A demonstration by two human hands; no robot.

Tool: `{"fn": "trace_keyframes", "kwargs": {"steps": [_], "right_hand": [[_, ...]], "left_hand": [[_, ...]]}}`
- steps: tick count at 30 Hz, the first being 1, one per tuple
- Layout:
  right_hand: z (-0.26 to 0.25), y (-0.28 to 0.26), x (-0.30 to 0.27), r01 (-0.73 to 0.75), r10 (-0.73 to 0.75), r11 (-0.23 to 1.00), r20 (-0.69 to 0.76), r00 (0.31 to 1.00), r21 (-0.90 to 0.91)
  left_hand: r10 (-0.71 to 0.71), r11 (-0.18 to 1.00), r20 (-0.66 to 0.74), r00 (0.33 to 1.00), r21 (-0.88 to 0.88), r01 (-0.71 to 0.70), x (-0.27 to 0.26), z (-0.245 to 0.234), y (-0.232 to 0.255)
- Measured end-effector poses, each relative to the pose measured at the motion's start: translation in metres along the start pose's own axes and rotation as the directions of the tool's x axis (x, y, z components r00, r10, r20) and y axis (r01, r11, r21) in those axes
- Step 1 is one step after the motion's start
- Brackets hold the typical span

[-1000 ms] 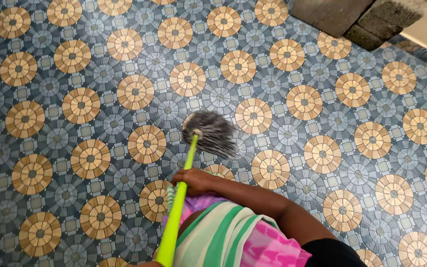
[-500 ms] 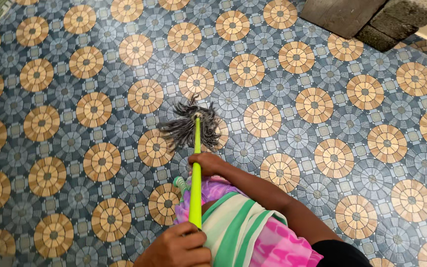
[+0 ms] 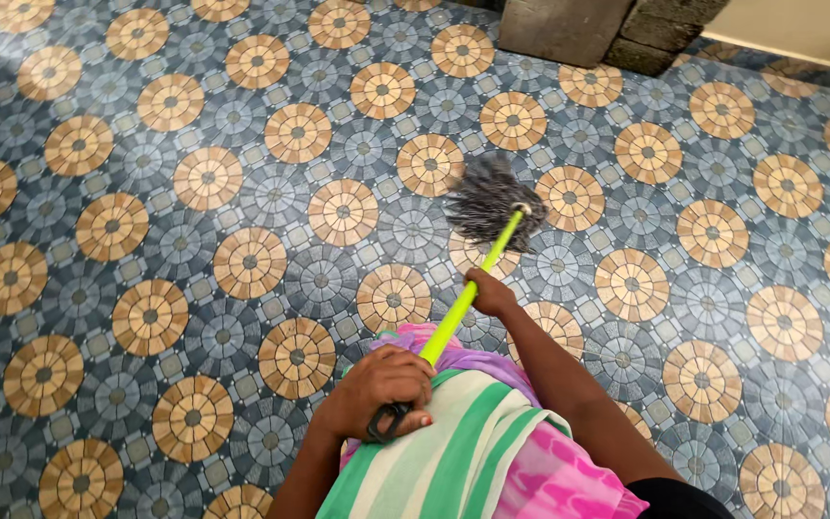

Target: The person mops a patterned tiled floor using a string mop with a green handle. They move the mop back and forth across the floor, covering different areas of the room.

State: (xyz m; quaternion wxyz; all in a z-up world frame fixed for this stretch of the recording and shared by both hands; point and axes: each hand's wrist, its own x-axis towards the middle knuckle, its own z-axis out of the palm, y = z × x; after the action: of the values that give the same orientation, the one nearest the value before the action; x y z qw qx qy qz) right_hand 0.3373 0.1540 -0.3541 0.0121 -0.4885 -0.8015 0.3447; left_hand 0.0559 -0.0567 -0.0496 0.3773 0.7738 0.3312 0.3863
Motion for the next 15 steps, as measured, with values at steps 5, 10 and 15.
{"fn": "trace_keyframes", "kwargs": {"steps": [5,10,15], "right_hand": [[-0.003,0.017,-0.027,-0.073,0.082,0.995,-0.143,0.986,0.066],[0.008,0.011,-0.056,-0.358,0.364,0.931,-0.157,0.918,0.062],[0.012,0.005,-0.059,-0.347,0.363,0.931,-0.237,0.901,0.111]], "left_hand": [[-0.062,0.975,0.03,0.998,-0.211,0.067,-0.008,-0.005,-0.055],[-0.103,0.895,0.022,0.994,-0.434,0.103,-0.021,0.0,-0.103],[-0.248,0.816,-0.118,0.962,-0.561,0.141,-0.02,0.007,-0.146]]}}
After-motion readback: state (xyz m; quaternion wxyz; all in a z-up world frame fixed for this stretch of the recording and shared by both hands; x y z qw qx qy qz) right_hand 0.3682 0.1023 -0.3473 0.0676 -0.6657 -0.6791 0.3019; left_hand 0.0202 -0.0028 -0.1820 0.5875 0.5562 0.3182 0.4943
